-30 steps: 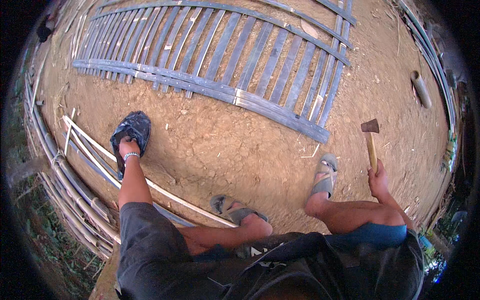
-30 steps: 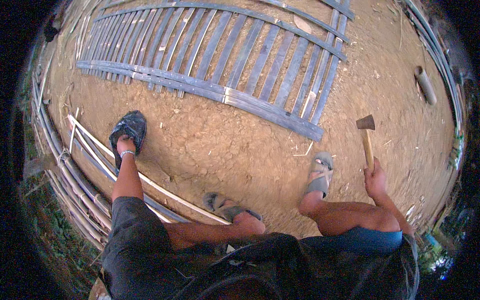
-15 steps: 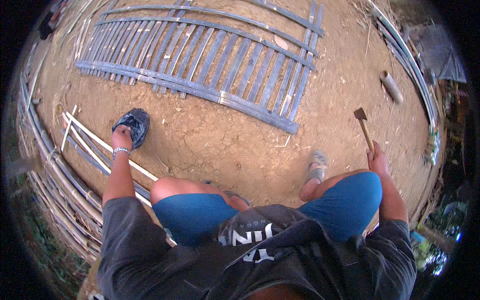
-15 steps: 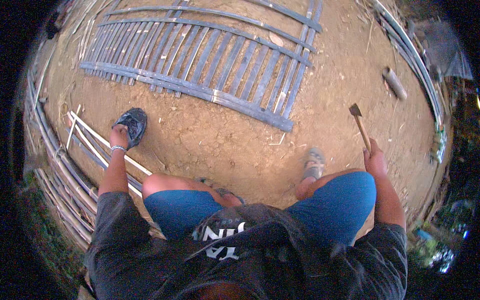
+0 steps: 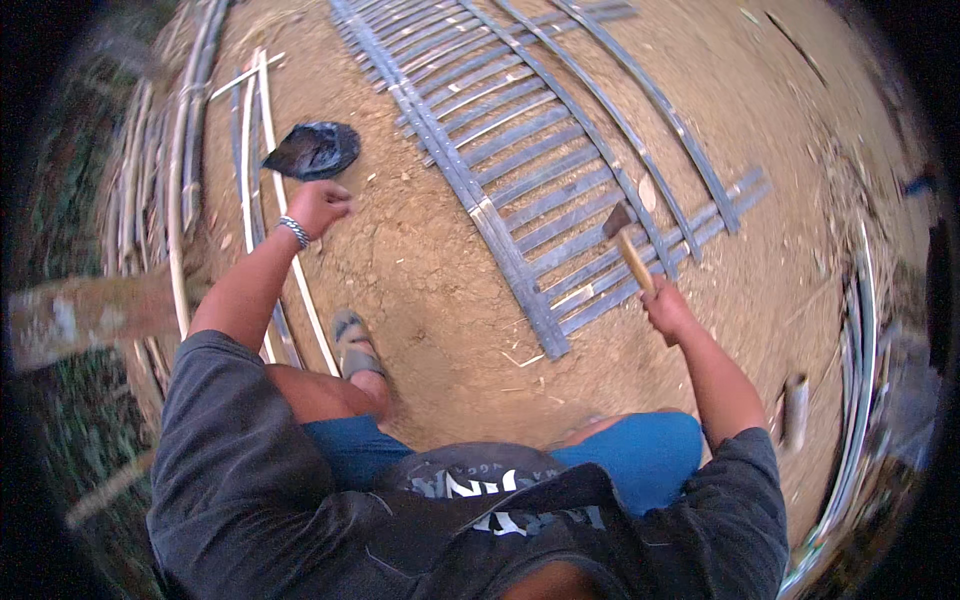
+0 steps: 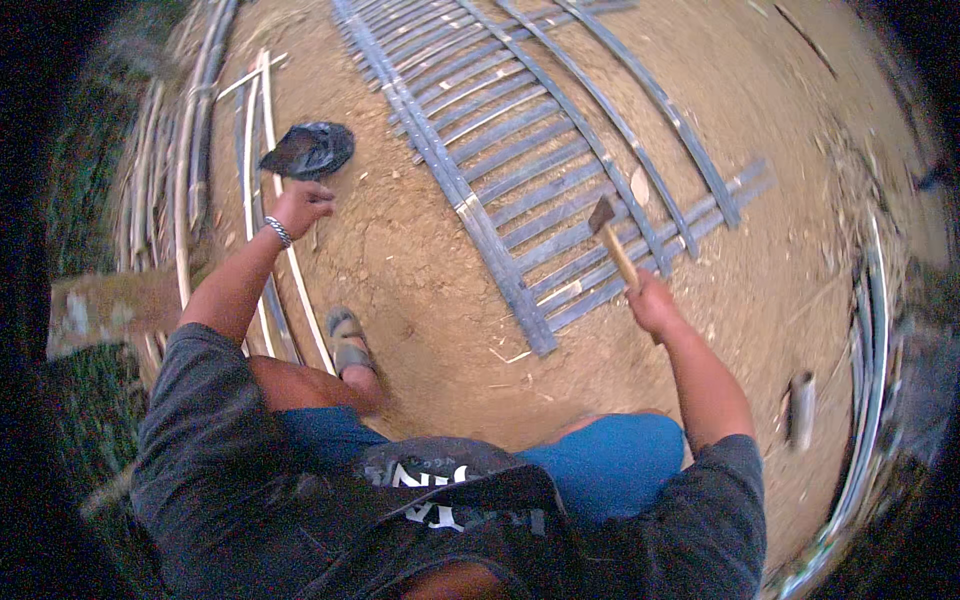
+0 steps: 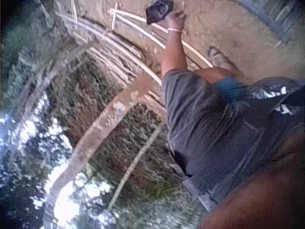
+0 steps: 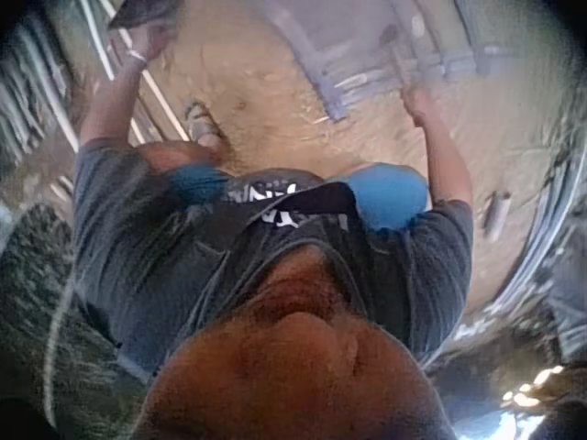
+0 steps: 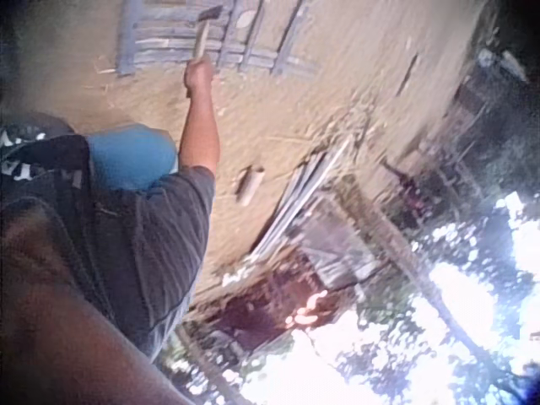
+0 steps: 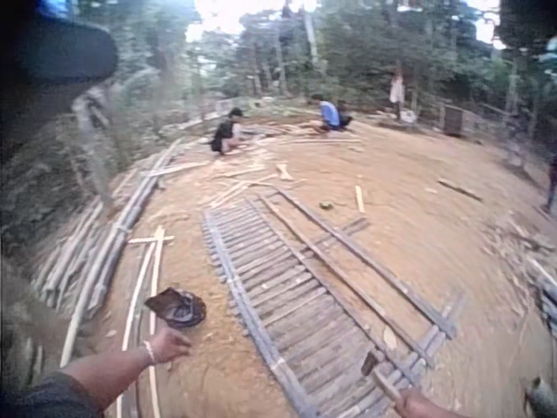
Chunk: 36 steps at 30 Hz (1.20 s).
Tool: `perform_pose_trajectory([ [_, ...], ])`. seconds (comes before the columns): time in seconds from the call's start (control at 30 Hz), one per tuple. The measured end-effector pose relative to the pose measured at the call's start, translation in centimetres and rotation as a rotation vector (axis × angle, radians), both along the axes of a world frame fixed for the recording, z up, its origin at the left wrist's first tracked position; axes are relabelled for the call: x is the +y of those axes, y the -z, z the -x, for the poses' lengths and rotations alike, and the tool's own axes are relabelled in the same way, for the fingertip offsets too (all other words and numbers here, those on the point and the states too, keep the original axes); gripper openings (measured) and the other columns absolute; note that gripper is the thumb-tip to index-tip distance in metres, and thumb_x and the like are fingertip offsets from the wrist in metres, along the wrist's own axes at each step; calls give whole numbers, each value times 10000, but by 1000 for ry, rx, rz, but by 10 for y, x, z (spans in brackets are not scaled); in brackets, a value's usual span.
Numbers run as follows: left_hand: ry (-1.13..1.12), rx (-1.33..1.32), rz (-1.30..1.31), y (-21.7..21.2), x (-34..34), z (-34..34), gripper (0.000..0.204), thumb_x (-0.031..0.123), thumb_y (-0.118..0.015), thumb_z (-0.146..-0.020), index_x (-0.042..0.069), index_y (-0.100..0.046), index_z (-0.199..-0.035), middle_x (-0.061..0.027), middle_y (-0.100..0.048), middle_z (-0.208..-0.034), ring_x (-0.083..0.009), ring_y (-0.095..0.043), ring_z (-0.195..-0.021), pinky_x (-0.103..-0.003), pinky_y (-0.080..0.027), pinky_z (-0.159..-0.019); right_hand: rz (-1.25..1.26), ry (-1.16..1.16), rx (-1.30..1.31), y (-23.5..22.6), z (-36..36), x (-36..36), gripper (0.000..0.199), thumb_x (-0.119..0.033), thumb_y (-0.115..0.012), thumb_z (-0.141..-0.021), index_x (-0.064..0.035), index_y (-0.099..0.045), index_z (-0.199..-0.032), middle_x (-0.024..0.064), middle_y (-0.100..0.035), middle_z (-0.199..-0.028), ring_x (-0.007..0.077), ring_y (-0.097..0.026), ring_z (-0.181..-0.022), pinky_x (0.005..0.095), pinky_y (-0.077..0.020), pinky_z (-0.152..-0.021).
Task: The person uses a hammer to drive nails into a metal grate structure lying on the ground. They repeatedly pick up nails from a black bag and hammer them into the frame of the grate.
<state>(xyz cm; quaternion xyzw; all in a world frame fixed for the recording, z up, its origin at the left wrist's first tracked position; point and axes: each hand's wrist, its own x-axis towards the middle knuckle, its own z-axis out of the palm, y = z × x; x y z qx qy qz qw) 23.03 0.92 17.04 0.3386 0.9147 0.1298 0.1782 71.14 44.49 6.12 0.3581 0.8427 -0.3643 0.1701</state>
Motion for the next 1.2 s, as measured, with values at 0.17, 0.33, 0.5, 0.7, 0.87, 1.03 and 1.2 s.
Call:
perform_pose_trajectory([
  [0.17,-140,-258,-26,-25,-8,-120,183,141,-778,-856,30,-772,-1002,-123,-767,-955,-183,-728,-813,-334,-566,-779,172,-130,-72,36,-16,20,431,-271,-630,-963,-24,-550,-1307,297,-672,-1106,481,-635,-1067,499,-506,-911],
  [0.33,-168,-306,-111,-64,-9,-193,171,139,-771,-875,22,-769,-1000,-107,-757,-886,-173,-715,-797,-327,-559,-739,159,-152,69,84,-48,26,253,-204,-584,-1005,-52,-516,-1197,70,-595,-726,175,-555,-530,355,-479,-478],
  [0.5,-339,-448,-280,-38,20,-223,193,173,-772,-886,32,-772,-1017,-116,-746,-845,-162,-700,-766,-321,-557,-731,408,139,52,41,-40,-8,270,-224,-588,-1011,-52,-510,-1203,61,-596,-742,162,-571,-553,344,-501,-478],
  [0.7,-480,-444,-544,110,93,-214,187,126,-732,-900,12,-755,-1047,-80,-766,-886,-147,-727,-820,-302,-568,-729,465,96,26,38,-7,-10,333,-260,-608,-1006,-54,-515,-1252,49,-592,-763,148,-576,-601,324,-498,-496],
  [0.87,-742,-487,-716,213,144,-199,206,181,-764,-873,22,-768,-1003,-63,-765,-873,-148,-721,-824,-324,-554,-736,427,91,153,52,38,-47,305,-247,-617,-1003,-29,-510,-1188,34,-582,-746,119,-567,-610,309,-469,-485],
  [1.03,-799,-153,-647,241,186,-210,176,189,-781,-835,51,-784,-945,-103,-749,-893,-233,-698,-836,-354,-538,-797,594,310,324,68,49,-99,332,-179,-645,-984,-25,-494,-1237,19,-567,-744,108,-549,-564,274,-462,-494],
  [1.2,-584,246,-670,271,187,-215,119,166,-766,-804,73,-748,-876,-92,-685,-976,-309,-595,-997,-431,-460,-933,668,356,353,78,35,-145,394,-162,-640,-983,-24,-464,-1307,29,-570,-780,109,-555,-591,281,-474,-514],
])
